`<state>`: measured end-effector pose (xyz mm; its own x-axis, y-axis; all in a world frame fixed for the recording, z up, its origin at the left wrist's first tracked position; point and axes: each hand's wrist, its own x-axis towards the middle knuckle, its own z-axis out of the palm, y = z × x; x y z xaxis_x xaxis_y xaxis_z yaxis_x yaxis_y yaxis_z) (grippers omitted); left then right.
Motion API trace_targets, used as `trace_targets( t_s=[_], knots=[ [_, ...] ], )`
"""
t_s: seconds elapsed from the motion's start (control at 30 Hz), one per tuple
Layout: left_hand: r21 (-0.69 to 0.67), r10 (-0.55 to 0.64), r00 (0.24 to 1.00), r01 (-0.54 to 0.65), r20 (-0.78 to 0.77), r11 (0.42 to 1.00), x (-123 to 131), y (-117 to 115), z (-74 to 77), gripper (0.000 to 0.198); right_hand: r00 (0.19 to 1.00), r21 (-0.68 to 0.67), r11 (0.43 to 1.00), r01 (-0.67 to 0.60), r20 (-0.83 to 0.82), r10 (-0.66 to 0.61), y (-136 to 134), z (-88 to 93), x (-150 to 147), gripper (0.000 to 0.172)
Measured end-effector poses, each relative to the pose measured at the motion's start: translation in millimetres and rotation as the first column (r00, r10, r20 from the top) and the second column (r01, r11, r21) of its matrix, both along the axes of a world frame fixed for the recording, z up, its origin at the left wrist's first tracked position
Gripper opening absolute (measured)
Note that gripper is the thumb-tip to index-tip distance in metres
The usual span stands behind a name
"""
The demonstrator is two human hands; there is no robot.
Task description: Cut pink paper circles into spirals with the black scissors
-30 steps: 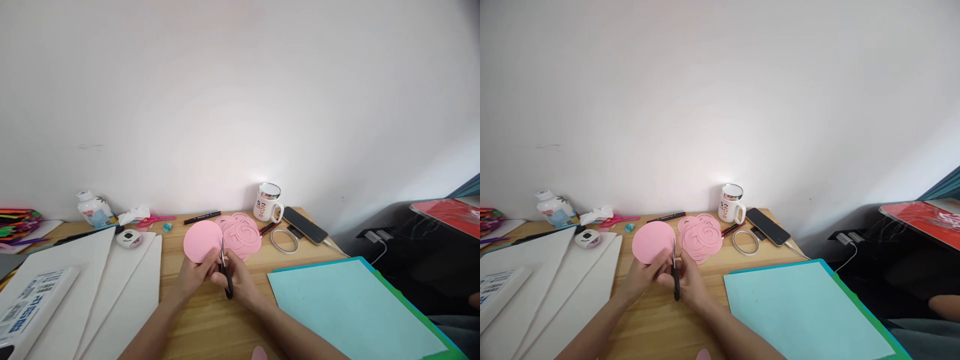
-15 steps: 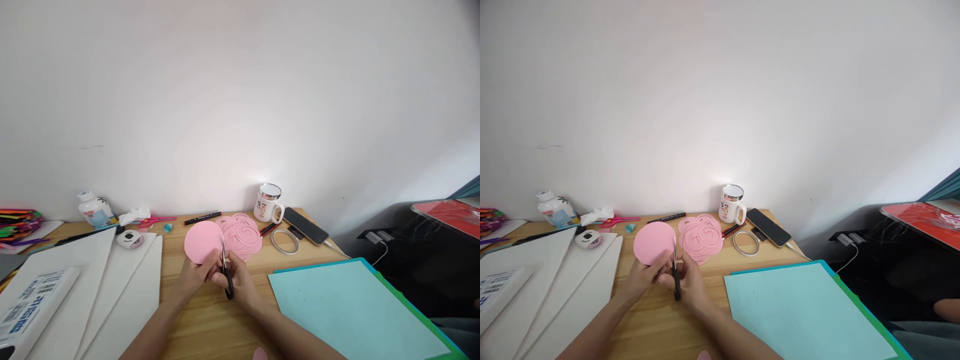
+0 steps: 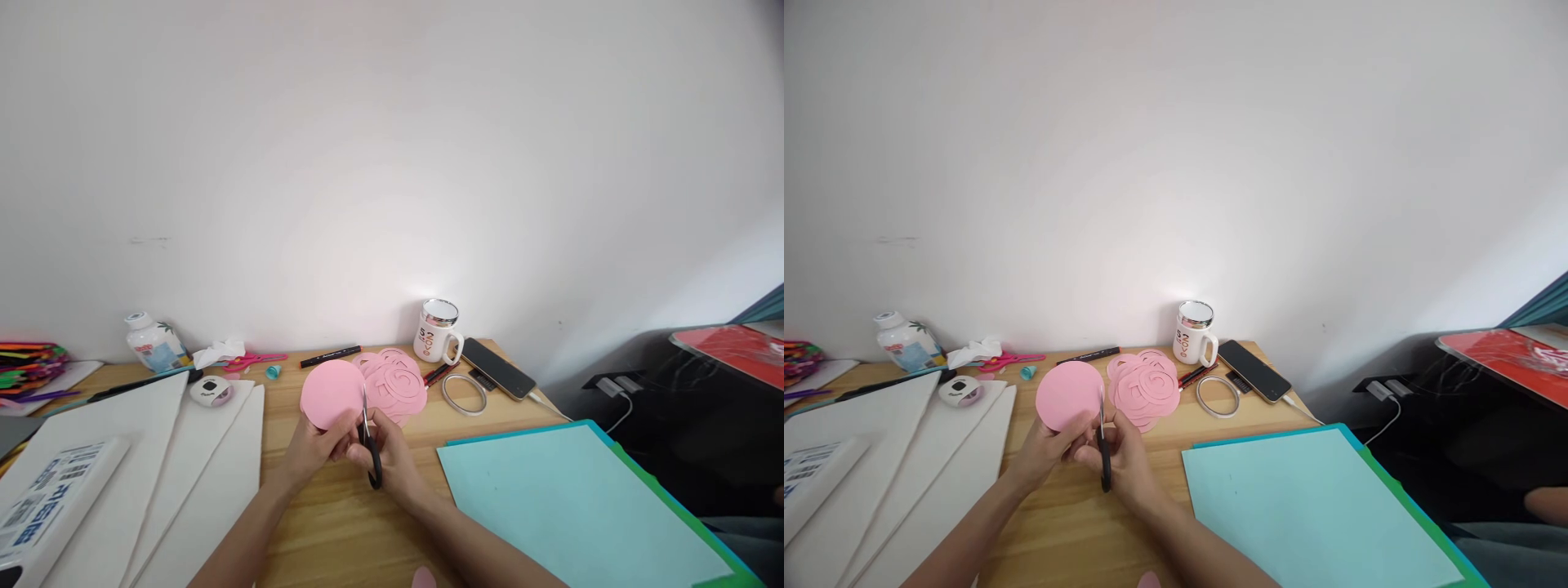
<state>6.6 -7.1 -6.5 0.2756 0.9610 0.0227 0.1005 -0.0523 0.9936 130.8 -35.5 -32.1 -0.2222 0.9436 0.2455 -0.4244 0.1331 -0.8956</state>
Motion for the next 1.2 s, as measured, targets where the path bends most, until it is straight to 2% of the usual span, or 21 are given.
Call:
trace_targets(
  t_s=[0.13,0.33,0.57,0.8,1.07,1.2],
  knots=[
    [-0.004,-0.018,1.0,0.018,0.022,1.0,0.5,-0.8,3.2,0.034,0.999,0.015,0.999,0.039,0.035,-0.039,0.3,-2.3,0.2,0.041],
    [0.01,-0.029,0.999,0.028,0.031,1.0,-1.4,-0.3,4.3,0.034,0.994,-0.039,0.996,0.08,0.077,-0.077,0.3,-5.9,1.1,0.04],
    [0.033,-0.004,1.0,0.003,0.014,0.999,-1.0,0.4,2.7,0.036,0.993,-0.087,0.994,0.067,0.104,-0.057,-0.1,-8.2,1.2,0.042],
    [0.053,0.017,0.998,-0.014,-0.054,0.998,-0.7,-0.4,1.5,0.035,0.998,-0.03,0.998,0.062,-0.001,-0.062,1.5,-8.4,-0.1,0.046],
    [0.05,-0.01,1.0,0.012,-0.027,0.999,-2.2,1.4,1.8,0.035,0.996,0.021,0.996,0.086,0.017,-0.086,2.1,-8.9,0.9,0.04],
    [0.042,-0.035,0.999,0.037,-0.029,0.998,-3.5,1.3,4.7,0.036,0.994,-0.01,0.995,0.102,0.045,-0.101,0.3,-6.5,1.3,0.04]
  ],
)
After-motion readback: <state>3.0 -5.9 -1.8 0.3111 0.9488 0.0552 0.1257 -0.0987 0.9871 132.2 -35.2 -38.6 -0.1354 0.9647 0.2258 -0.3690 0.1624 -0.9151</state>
